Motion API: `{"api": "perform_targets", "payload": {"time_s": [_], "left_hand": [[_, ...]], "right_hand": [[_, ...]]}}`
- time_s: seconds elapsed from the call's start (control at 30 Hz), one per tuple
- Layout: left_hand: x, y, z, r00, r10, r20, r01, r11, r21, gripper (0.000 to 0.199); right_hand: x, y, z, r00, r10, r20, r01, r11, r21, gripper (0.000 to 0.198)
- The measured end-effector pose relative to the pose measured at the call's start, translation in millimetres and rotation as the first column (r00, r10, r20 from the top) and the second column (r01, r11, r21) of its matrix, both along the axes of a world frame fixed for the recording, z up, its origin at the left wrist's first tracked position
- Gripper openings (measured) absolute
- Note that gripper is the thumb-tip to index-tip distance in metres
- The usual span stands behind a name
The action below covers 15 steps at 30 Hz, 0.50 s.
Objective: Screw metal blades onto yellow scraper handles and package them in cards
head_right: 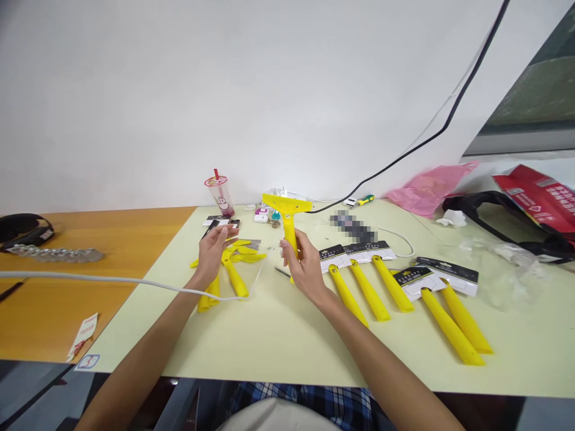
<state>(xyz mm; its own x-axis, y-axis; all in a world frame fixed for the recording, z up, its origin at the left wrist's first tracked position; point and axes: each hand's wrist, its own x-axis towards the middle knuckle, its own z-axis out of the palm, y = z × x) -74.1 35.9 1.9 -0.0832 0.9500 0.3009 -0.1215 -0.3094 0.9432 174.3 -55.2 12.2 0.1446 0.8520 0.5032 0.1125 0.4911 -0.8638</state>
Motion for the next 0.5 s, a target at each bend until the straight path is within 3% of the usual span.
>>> {"api": "perform_targets", "payload": {"time_s": [0.1, 0.2, 0.33, 0.5], "left_hand": [[-1, 2, -2.6, 0.999, 0.031, -0.040, -0.032, 0.999, -0.011, 0.050], [-2, 4, -5.2, 0.994, 0.044, -0.104, -0.045, 0.999, 0.001, 0.049], [-5, 6, -7.2, 0.979, 0.064, -0.192, -0.057, 0.997, 0.045, 0.047], [-12, 11, -9.3, 0.960, 0.094, -0.264, -0.077, 0.994, 0.075, 0.043]], "right_hand": [[1, 0, -2, 0.996, -0.045, 0.077, 0.044, 0.999, 0.018, 0.032], [2, 2, -3, 0.959, -0.145, 0.245, 0.110, 0.983, 0.149, 0.033], [3, 5, -5, 0.872, -0.290, 0.394, 0.142, 0.921, 0.363, 0.044], [6, 11, -10, 0.806, -0.433, 0.404, 0.183, 0.831, 0.525, 0.047]]}}
